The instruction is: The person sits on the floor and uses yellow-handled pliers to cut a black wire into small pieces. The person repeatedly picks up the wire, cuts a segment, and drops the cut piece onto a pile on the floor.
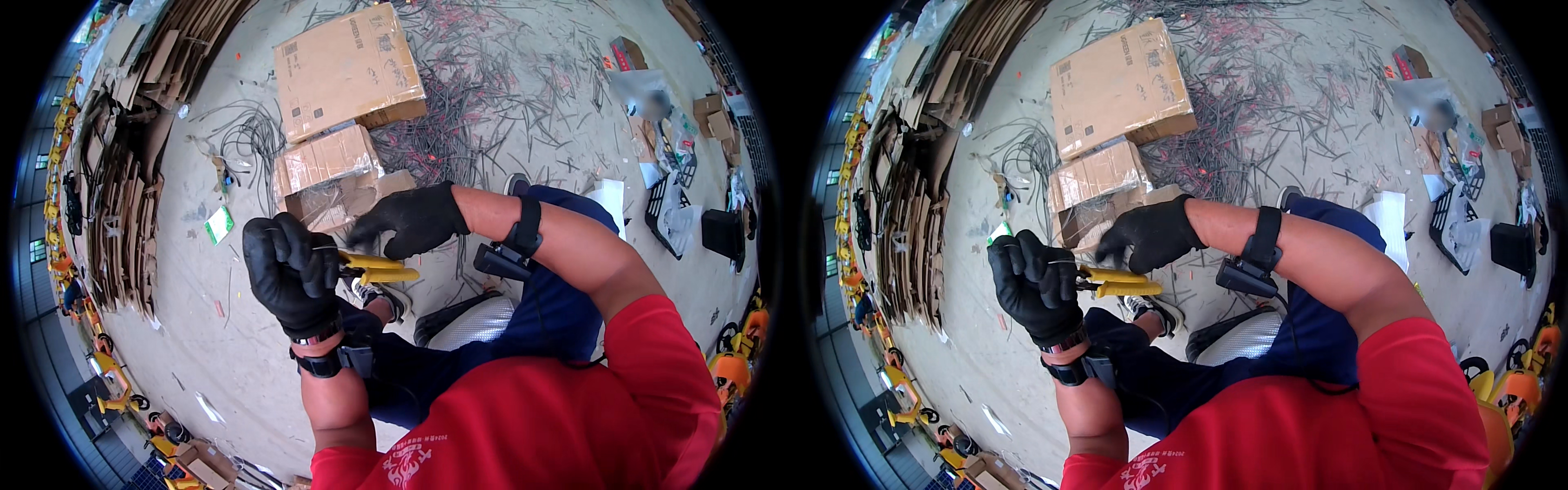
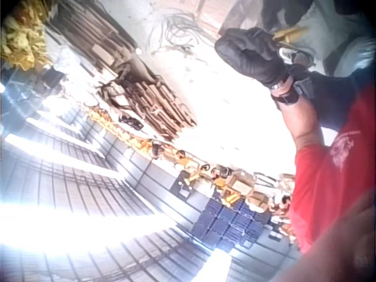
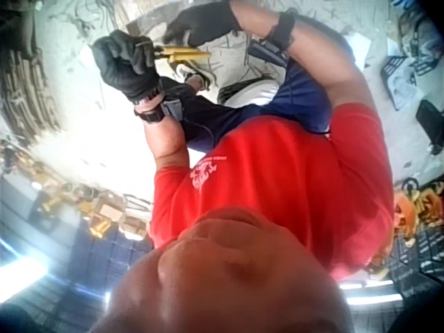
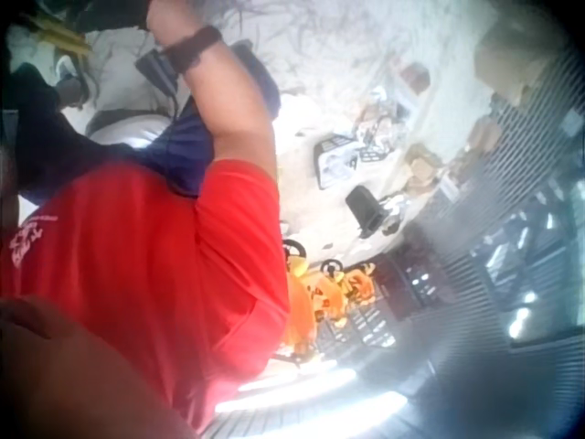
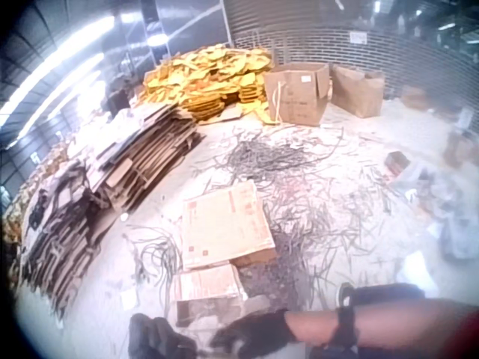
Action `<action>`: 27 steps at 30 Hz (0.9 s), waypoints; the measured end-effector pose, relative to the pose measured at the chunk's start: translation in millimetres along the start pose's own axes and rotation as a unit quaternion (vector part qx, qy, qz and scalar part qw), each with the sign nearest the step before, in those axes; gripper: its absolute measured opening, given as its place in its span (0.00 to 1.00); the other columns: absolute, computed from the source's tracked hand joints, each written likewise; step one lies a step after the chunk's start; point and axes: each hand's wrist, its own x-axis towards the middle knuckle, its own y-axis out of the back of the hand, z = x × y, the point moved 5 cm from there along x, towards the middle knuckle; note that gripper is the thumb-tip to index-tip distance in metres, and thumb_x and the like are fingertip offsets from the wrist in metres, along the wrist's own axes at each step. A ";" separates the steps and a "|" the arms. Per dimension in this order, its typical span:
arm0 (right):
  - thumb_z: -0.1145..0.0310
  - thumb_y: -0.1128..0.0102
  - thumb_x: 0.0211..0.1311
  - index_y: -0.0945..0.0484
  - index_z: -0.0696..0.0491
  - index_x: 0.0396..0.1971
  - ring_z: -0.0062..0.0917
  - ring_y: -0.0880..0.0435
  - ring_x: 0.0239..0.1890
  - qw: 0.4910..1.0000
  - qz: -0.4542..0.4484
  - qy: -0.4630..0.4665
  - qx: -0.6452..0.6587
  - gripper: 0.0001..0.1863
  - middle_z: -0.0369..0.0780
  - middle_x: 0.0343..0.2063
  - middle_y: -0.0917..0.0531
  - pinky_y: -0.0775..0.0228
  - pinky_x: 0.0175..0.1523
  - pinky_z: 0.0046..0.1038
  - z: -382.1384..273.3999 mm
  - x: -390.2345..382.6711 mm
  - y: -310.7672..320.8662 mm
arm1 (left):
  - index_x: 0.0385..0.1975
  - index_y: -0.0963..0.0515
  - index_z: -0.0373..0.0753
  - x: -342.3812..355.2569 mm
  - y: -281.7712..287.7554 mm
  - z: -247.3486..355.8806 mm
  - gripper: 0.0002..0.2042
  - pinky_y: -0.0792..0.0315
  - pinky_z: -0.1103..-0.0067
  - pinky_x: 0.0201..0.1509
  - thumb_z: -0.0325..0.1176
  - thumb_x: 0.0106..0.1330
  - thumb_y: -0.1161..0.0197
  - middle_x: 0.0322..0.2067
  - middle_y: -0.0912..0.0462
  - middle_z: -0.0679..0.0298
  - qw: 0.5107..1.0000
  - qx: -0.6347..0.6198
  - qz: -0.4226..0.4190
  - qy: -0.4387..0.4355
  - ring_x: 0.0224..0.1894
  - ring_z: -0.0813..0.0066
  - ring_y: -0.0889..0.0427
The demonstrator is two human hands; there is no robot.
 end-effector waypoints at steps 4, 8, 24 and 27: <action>0.70 0.43 0.61 0.19 0.61 0.44 0.24 0.16 0.34 0.997 -0.029 -0.037 0.057 0.14 0.40 0.35 0.15 0.24 0.42 0.29 3.4 -10.2 18.9 | 0.28 0.37 0.41 -0.1 22.4 24.0 0.16 0.41 0.83 0.09 0.40 0.81 0.62 0.21 0.34 0.64 0.999 -0.005 0.033 -0.036 0.06 0.83 0.44; 0.65 0.42 0.62 0.17 0.59 0.38 0.22 0.15 0.30 0.992 0.062 -0.045 0.099 0.13 0.39 0.26 0.14 0.25 0.39 0.28 -8.2 -32.7 44.0 | 0.28 0.36 0.41 1.7 42.7 44.8 0.17 0.44 0.82 0.09 0.42 0.81 0.62 0.22 0.32 0.63 0.996 -0.002 0.044 -0.074 0.05 0.83 0.44; 0.79 0.47 0.49 0.40 0.53 0.71 0.28 0.28 0.64 0.983 0.148 0.106 0.030 0.42 0.45 0.66 0.30 0.38 0.69 0.32 -16.4 -14.8 29.7 | 0.29 0.37 0.41 1.7 9.7 -0.8 0.14 0.42 0.83 0.10 0.39 0.79 0.56 0.18 0.34 0.65 0.998 0.048 0.010 0.033 0.07 0.84 0.44; 0.74 0.43 0.54 0.37 0.54 0.70 0.26 0.27 0.64 0.985 0.019 0.080 0.150 0.38 0.44 0.64 0.27 0.39 0.69 0.29 -8.8 -2.5 5.4 | 0.28 0.38 0.42 1.9 15.8 0.2 0.16 0.42 0.84 0.09 0.41 0.80 0.60 0.20 0.36 0.65 0.999 0.026 0.002 0.030 0.07 0.84 0.44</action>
